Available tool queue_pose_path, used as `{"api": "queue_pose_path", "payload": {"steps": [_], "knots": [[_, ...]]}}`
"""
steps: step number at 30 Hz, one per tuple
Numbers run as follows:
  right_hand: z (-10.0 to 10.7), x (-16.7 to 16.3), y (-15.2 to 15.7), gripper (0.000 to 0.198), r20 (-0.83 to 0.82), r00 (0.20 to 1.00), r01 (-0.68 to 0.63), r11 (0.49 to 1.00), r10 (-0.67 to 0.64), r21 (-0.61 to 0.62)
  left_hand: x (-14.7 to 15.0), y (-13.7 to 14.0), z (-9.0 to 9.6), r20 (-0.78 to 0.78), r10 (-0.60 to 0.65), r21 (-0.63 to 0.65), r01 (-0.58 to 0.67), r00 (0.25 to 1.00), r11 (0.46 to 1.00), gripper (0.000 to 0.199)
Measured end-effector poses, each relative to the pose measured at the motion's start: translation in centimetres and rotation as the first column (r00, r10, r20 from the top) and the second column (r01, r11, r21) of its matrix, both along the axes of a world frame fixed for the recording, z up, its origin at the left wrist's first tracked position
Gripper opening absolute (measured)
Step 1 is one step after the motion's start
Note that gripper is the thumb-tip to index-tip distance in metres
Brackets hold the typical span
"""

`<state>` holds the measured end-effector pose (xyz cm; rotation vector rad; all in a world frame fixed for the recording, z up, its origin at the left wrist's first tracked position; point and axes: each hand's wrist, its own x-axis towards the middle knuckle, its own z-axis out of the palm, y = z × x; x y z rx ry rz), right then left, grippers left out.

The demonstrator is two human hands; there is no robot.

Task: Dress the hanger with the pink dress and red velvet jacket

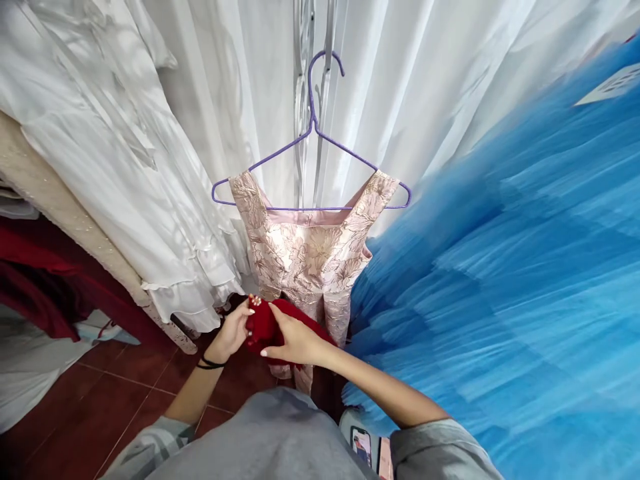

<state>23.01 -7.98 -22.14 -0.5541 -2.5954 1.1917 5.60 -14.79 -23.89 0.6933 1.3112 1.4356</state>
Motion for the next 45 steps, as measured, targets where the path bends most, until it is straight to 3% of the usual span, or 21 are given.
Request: {"api": "queue_pose_path", "payload": {"steps": [1,3,6,9,11,15,18,22,25,29,32,33,35,37,39,41,42,43,45], "knots": [[-0.1,-0.5,-0.2,0.107,-0.068,0.998,0.010,0.999,-0.007,0.041,0.0,-0.2,1.8,0.023,0.037,0.031,-0.038,0.999,0.999,0.030],[0.6,-1.4,-0.3,0.090,-0.199,0.978,0.085,0.986,-0.056,0.141,0.1,-0.9,5.0,0.055,0.051,0.085,-0.055,0.997,0.995,0.035],[3.8,-1.8,0.2,0.056,-0.369,0.924,0.184,0.960,-0.096,0.211,0.2,-1.8,8.7,-0.066,0.010,0.173,0.002,0.998,0.985,0.040],[8.8,-1.4,1.3,0.031,-0.440,0.889,0.227,0.956,-0.126,0.185,-0.2,-1.9,10.6,-0.297,0.076,0.278,0.009,0.952,0.961,0.048],[12.0,-1.2,2.2,0.022,-0.457,0.873,0.266,0.952,-0.172,0.149,-0.2,-1.6,10.6,-0.416,0.172,0.345,-0.020,0.893,0.938,0.051],[16.6,-0.7,3.9,0.016,-0.524,0.783,0.432,0.899,-0.335,0.071,0.9,-0.8,7.5,-0.623,0.263,0.337,-0.051,0.737,0.940,0.039],[18.7,0.3,4.8,0.022,-0.571,0.677,0.602,0.796,-0.465,0.065,2.5,-0.4,3.1,-0.723,0.237,0.320,0.010,0.649,0.947,0.027],[21.1,2.8,5.4,0.026,-0.726,0.442,0.768,0.640,-0.527,0.003,4.3,-0.1,-3.0,-0.748,0.046,0.146,0.097,0.662,0.985,0.022],[22.0,4.6,5.5,0.026,-0.822,0.350,0.812,0.583,-0.449,0.027,4.3,-0.3,-6.4,-0.759,-0.044,0.024,0.096,0.650,0.995,0.024],[21.2,6.6,6.5,0.028,-0.873,0.290,0.833,0.553,-0.392,0.028,2.2,-1.1,-7.8,-0.811,0.121,0.106,-0.059,0.572,0.993,0.037],[20.4,8.0,8.0,0.028,-0.889,0.229,0.861,0.508,-0.396,-0.005,-0.5,-1.8,-6.1,-0.848,0.227,0.130,-0.226,0.480,0.965,0.032],[20.3,8.5,8.5,0.027,-0.882,0.229,0.877,0.480,-0.413,0.003,-1.5,-2.0,-5.0,-0.852,0.214,0.098,-0.256,0.478,0.962,0.027],[20.1,9.4,9.3,0.026,-0.830,0.271,0.911,0.408,-0.487,0.058,-3.5,-2.6,-2.5,-0.782,0.149,-0.003,-0.242,0.606,0.970,0.023],[19.8,9.5,9.9,0.023,-0.731,0.380,0.911,0.364,-0.567,0.191,-5.2,-3.5,0.4,-0.556,0.151,-0.063,-0.223,0.817,0.973,0.024],[18.8,8.5,9.7,0.017,-0.554,0.557,0.829,0.376,-0.619,0.414,-6.6,-4.9,3.1,-0.229,0.222,-0.095,-0.249,0.948,0.964,0.026],[16.9,6.2,8.7,0.012,-0.354,0.716,0.665,0.431,-0.602,0.610,-7.5,-6.5,5.5,0.041,0.262,-0.116,-0.256,0.964,0.960,0.029],[15.6,4.6,7.9,0.023,-0.272,0.780,0.575,0.475,-0.563,0.666,-7.7,-7.4,6.4,0.131,0.248,-0.112,-0.235,0.960,0.966,0.026],[14.1,2.8,6.8,0.042,-0.204,0.840,0.488,0.535,-0.503,0.690,-7.9,-8.3,7.2,0.193,0.228,-0.097,-0.213,0.954,0.972,0.023],[11.0,-1.2,4.5,0.086,-0.073,0.951,0.273,0.710,-0.300,0.648,-8.0,-10.1,8.1,0.249,0.244,-0.059,-0.237,0.937,0.970,0.017]]}}
